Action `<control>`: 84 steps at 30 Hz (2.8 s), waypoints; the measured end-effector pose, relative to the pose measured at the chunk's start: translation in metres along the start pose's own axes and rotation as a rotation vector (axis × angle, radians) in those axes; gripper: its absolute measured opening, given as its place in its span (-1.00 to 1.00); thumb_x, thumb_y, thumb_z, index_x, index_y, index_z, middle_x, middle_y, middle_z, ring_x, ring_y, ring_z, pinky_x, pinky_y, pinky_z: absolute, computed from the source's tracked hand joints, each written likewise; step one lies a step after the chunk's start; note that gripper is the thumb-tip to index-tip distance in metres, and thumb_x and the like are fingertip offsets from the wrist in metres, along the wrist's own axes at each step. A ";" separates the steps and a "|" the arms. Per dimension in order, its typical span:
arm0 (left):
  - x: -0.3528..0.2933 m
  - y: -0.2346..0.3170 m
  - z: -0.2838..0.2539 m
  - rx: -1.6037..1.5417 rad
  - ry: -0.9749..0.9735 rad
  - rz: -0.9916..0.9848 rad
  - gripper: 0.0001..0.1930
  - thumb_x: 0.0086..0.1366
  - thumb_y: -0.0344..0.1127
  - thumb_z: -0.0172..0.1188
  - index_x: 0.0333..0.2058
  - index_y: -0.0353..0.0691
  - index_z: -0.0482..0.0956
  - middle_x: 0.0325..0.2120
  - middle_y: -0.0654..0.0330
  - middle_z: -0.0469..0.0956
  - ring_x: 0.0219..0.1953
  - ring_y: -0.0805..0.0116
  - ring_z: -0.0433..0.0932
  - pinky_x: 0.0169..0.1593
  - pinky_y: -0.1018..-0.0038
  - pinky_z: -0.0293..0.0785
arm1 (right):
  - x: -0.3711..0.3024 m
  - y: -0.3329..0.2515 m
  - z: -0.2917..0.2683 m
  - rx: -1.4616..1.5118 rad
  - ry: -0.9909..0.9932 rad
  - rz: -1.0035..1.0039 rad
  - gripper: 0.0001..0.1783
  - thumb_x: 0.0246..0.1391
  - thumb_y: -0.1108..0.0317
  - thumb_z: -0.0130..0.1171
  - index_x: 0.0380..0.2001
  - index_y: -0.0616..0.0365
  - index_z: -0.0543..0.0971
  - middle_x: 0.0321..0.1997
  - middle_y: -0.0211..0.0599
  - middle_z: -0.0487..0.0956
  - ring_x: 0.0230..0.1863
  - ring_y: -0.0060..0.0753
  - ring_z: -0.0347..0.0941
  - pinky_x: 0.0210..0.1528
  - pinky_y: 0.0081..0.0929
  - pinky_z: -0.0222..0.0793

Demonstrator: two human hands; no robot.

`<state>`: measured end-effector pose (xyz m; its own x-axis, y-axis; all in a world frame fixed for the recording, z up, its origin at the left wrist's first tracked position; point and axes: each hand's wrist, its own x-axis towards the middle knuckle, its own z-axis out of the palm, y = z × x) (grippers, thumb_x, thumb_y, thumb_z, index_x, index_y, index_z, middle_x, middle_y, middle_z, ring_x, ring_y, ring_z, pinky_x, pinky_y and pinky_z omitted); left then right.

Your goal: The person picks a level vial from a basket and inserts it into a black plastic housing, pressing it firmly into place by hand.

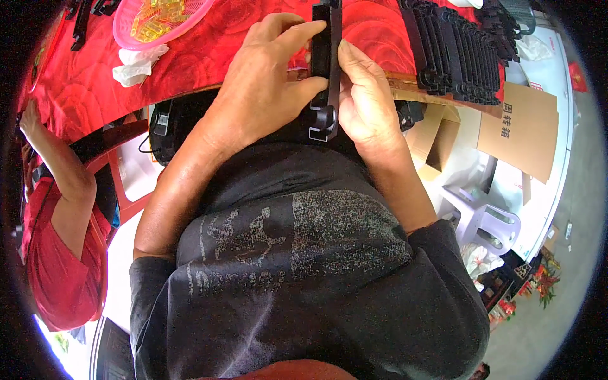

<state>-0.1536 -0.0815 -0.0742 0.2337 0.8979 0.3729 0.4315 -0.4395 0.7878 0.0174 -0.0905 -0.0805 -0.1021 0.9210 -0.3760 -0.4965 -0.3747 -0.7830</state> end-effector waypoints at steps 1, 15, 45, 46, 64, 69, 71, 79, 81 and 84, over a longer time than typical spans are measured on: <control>-0.001 0.000 -0.005 -0.008 -0.018 -0.002 -0.39 -0.07 -0.39 0.38 0.06 -0.21 0.52 -0.04 -0.09 0.45 0.00 -0.09 0.45 0.06 0.20 0.44 | 0.000 -0.001 -0.002 -0.003 -0.052 -0.001 -0.64 0.35 0.21 -0.02 0.01 0.26 0.52 -0.11 -0.28 0.62 -0.12 -0.47 0.56 0.00 -0.49 0.50; -0.015 -0.003 -0.019 -0.066 0.035 -0.034 -0.44 0.01 -0.33 0.40 0.05 -0.18 0.52 0.06 -0.11 0.39 0.07 -0.07 0.44 0.11 0.23 0.41 | -0.001 0.000 0.005 -0.027 -0.040 -0.034 -0.67 0.37 0.20 -0.05 -0.03 0.21 0.53 -0.15 -0.33 0.63 -0.17 -0.53 0.56 -0.05 -0.50 0.53; 0.007 -0.001 0.014 0.013 0.044 0.016 -0.59 -0.09 -0.43 0.33 -0.16 -0.26 0.64 0.07 -0.26 0.39 0.15 -0.22 0.34 0.19 0.15 0.38 | 0.006 -0.001 -0.019 0.030 -0.072 -0.017 -0.67 0.34 0.25 0.01 0.01 0.25 0.53 -0.09 -0.34 0.61 -0.12 -0.55 0.54 -0.01 -0.53 0.50; 0.007 -0.004 0.014 0.024 0.045 0.019 -0.59 -0.09 -0.45 0.32 -0.16 -0.27 0.64 0.06 -0.28 0.39 0.14 -0.22 0.35 0.19 0.16 0.38 | 0.007 0.000 -0.018 -0.006 -0.050 -0.021 -0.67 0.34 0.25 0.02 0.00 0.25 0.53 -0.10 -0.35 0.61 -0.13 -0.56 0.54 -0.02 -0.55 0.50; 0.018 0.004 0.038 -0.067 0.049 -0.026 -0.63 -0.06 -0.50 0.26 -0.18 -0.35 0.62 0.08 -0.27 0.38 0.10 -0.19 0.40 0.15 0.18 0.41 | 0.012 -0.018 -0.022 -0.043 0.035 0.007 -0.70 0.31 0.26 0.05 -0.04 0.25 0.55 -0.16 -0.34 0.63 -0.19 -0.56 0.56 -0.10 -0.58 0.51; 0.016 -0.002 0.043 -0.026 0.035 0.000 -0.60 -0.06 -0.47 0.28 -0.15 -0.35 0.61 0.05 -0.29 0.39 0.12 -0.20 0.37 0.16 0.16 0.40 | 0.012 -0.019 -0.035 -0.038 -0.010 0.046 -0.69 0.31 0.26 0.04 -0.03 0.24 0.54 -0.17 -0.32 0.63 -0.19 -0.52 0.58 -0.11 -0.55 0.54; 0.014 0.000 0.041 -0.019 -0.058 -0.042 -0.60 -0.05 -0.44 0.31 -0.15 -0.35 0.61 0.00 -0.29 0.42 0.12 -0.21 0.36 0.16 0.13 0.39 | 0.012 -0.018 -0.041 -0.026 -0.050 0.079 -0.69 0.32 0.25 0.04 -0.02 0.23 0.54 -0.17 -0.29 0.64 -0.18 -0.49 0.59 -0.10 -0.53 0.55; 0.011 0.007 0.036 -0.005 -0.135 -0.059 -0.54 0.04 -0.31 0.38 -0.05 -0.31 0.59 -0.06 -0.17 0.51 -0.08 -0.07 0.56 -0.01 0.24 0.50 | 0.005 -0.028 -0.056 -0.072 -0.044 0.111 -0.67 0.31 0.23 0.06 -0.03 0.24 0.55 -0.16 -0.25 0.65 -0.17 -0.48 0.60 -0.09 -0.53 0.55; 0.016 0.010 0.027 -0.040 -0.123 -0.079 -0.60 0.11 -0.35 0.34 -0.04 -0.31 0.59 -0.20 -0.05 0.61 -0.24 0.14 0.63 -0.15 0.39 0.54 | 0.007 -0.038 -0.075 -0.117 -0.112 0.152 -0.67 0.30 0.22 0.07 -0.04 0.25 0.55 -0.20 -0.24 0.66 -0.22 -0.49 0.61 -0.15 -0.58 0.55; 0.023 -0.007 0.019 -0.072 0.035 0.022 -0.75 0.11 -0.41 0.22 -0.21 -0.33 0.65 -0.37 -0.09 0.62 -0.27 -0.01 0.62 -0.12 0.25 0.52 | 0.001 -0.042 -0.078 -0.246 -0.168 0.133 -0.65 0.31 0.20 0.06 -0.04 0.27 0.55 -0.23 -0.24 0.65 -0.26 -0.48 0.61 -0.21 -0.60 0.56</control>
<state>-0.1351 -0.0586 -0.0805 0.2111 0.8888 0.4067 0.3625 -0.4576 0.8119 0.1049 -0.0822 -0.0867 -0.3026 0.8595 -0.4120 -0.2482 -0.4884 -0.8366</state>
